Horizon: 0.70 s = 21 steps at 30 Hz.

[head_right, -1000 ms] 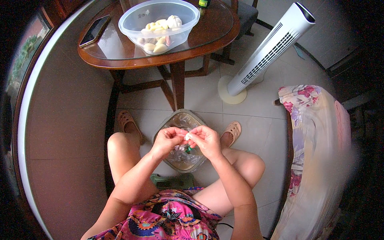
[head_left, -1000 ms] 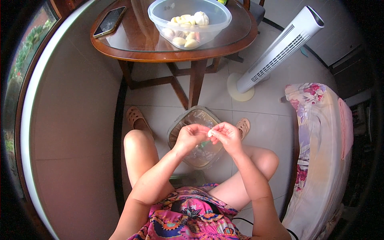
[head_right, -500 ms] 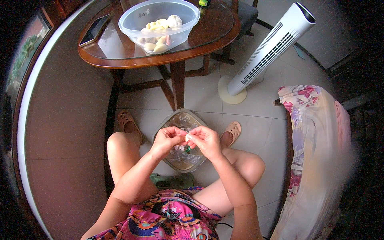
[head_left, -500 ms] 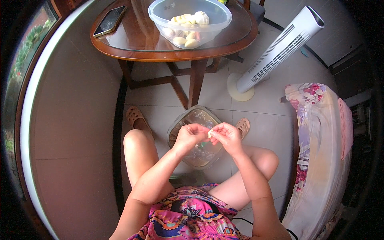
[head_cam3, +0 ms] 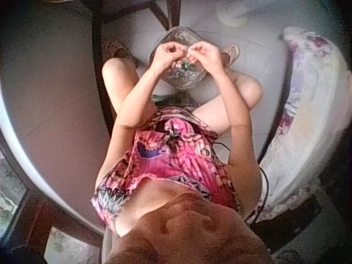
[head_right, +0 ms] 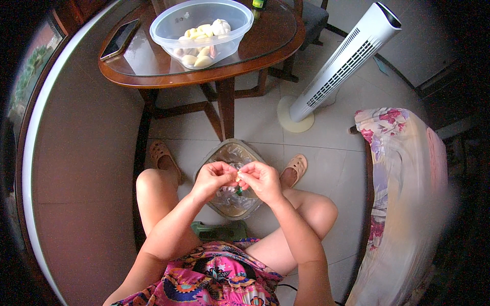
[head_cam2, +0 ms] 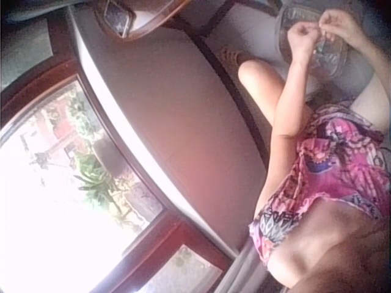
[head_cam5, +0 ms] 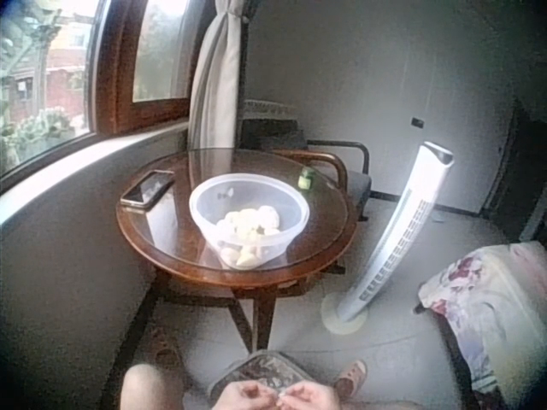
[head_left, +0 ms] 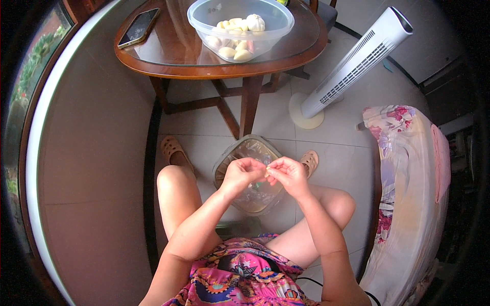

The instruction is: The person takes garlic cloves from a bowl on a table and peels them by hand over a trash can.

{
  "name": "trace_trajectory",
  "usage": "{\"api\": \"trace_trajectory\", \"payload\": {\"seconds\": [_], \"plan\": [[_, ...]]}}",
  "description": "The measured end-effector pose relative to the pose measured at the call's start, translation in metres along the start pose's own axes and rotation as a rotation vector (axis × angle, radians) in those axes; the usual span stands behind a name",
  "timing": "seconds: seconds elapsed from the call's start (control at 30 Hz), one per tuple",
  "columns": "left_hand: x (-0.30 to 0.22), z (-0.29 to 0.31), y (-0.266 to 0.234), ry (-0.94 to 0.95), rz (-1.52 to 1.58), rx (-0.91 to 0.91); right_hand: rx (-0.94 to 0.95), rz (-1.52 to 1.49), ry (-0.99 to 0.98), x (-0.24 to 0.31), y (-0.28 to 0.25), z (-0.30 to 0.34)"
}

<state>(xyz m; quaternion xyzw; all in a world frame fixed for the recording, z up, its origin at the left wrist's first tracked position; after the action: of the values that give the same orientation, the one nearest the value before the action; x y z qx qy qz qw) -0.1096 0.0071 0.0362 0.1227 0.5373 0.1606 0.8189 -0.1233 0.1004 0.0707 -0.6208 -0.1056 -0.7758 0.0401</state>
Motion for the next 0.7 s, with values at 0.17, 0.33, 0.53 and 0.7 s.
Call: {"api": "trace_trajectory", "payload": {"seconds": [0.17,0.33,0.53,0.7], "plan": [[0.0022,-0.0010,-0.0010,0.002,-0.100,0.012,-0.002,0.068,0.014,-0.0018,0.0023,0.0015],[0.0042,-0.0019,-0.0040,-0.018,-0.058,-0.021,0.005,0.004,0.013,0.0018,0.0015,-0.0003],[0.0034,-0.0010,-0.0012,-0.007,-0.085,0.005,-0.007,0.078,-0.005,-0.0012,0.0000,0.0004],[0.0033,-0.0025,-0.0026,-0.012,0.021,0.002,0.010,0.002,0.012,0.0026,0.0010,-0.0015]]}}
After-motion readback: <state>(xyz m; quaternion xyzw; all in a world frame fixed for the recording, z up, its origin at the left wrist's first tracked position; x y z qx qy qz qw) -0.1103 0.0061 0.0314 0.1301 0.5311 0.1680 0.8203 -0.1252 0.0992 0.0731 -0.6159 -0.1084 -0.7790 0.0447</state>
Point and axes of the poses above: each hand's wrist, its own z-axis away from the middle knuckle, its own y-axis out of the palm, x = y × z, the point moved 10 cm from there along -z, towards the middle knuckle, and after that the axes turned 12 degrees about -x, right-handed, at the moved point
